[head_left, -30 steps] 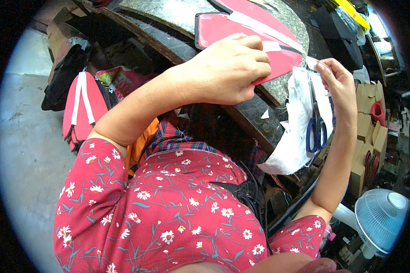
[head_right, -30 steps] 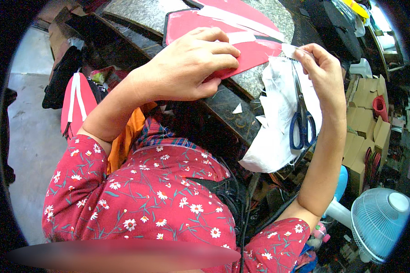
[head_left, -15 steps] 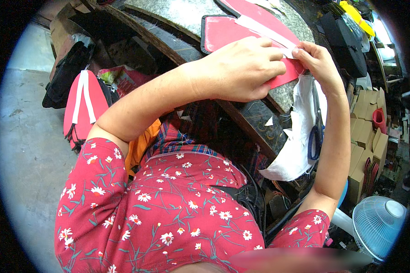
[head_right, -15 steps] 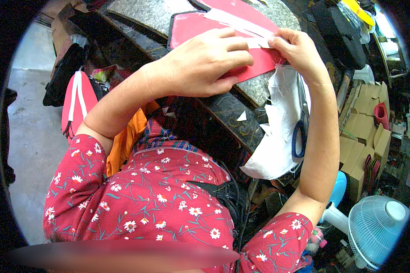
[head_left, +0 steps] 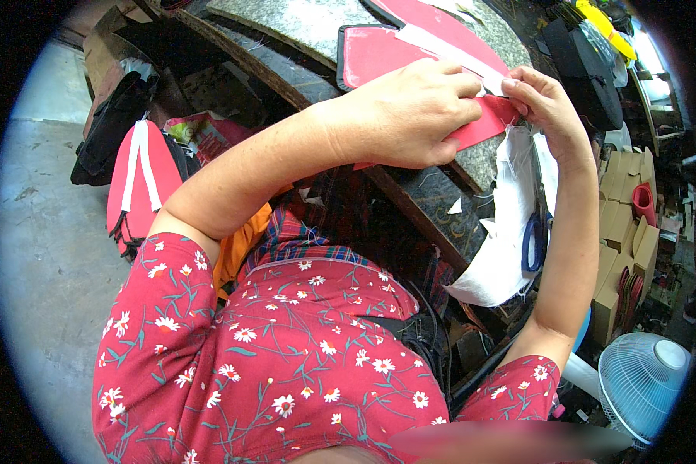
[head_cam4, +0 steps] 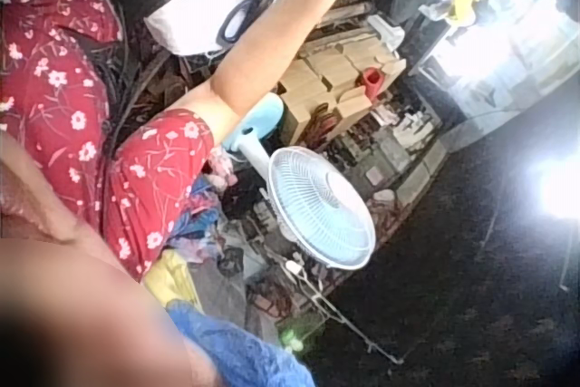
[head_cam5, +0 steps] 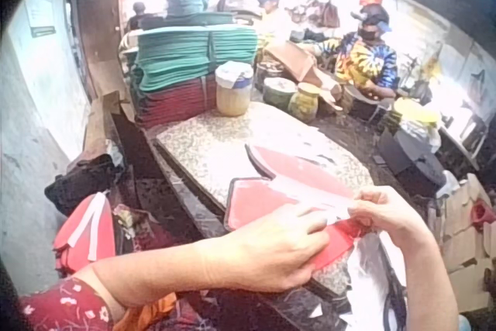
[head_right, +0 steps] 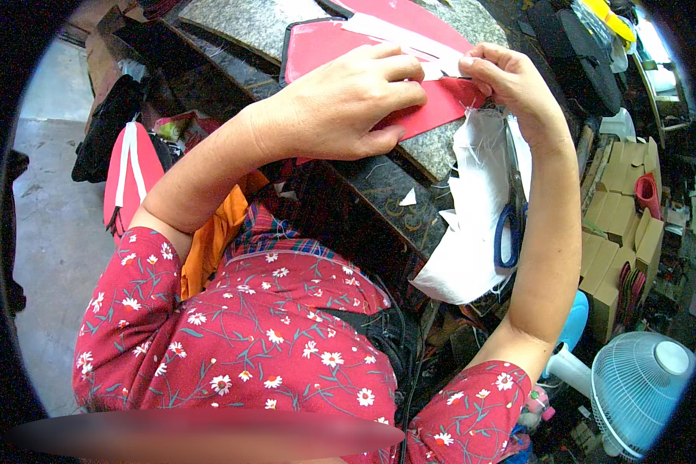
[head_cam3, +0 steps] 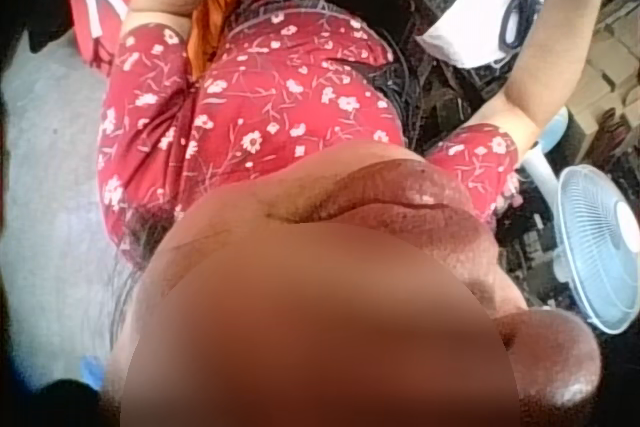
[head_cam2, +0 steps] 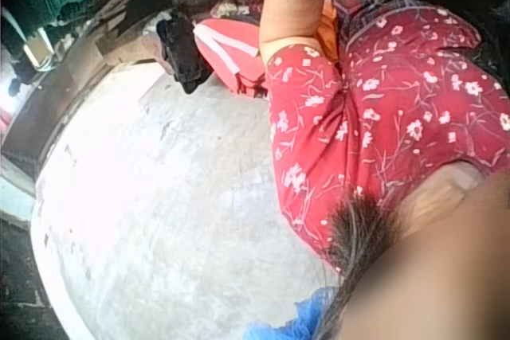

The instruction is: The person uses scissors to cut a white fabric piece into smaller strips and then places the cut pieces onto a pink fabric item on the table. The person repeatedly cuts and arranges the white fabric pieces.

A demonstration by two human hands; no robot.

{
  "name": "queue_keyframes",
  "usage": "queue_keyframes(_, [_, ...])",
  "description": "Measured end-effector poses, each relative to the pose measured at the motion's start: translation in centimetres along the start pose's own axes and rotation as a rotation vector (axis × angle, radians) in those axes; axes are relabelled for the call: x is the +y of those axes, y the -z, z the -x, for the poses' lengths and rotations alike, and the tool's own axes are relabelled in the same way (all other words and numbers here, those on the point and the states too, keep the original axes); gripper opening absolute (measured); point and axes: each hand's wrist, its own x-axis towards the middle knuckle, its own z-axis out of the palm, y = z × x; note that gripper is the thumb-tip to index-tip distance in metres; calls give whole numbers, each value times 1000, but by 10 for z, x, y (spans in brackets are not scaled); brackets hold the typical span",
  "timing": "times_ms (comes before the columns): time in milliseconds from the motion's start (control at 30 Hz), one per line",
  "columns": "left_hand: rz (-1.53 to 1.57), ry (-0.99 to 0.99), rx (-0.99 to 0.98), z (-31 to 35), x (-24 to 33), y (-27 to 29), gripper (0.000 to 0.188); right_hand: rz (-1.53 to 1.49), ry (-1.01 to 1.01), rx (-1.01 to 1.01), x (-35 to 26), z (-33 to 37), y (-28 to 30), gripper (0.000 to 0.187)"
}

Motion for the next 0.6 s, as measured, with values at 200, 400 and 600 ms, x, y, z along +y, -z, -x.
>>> queue_keyframes(200, [7, 36, 0, 1, 2, 0, 27, 90, 15, 17, 3, 1, -9, 17])
queue_keyframes(400, [-7, 26, 8, -2, 4, 1, 28, -87, 9, 87, 9, -4, 3, 20])
queue_keyframes(600, [15, 46, -104, -10, -3, 1, 25, -138, 146, 321, 8, 24, 4, 19])
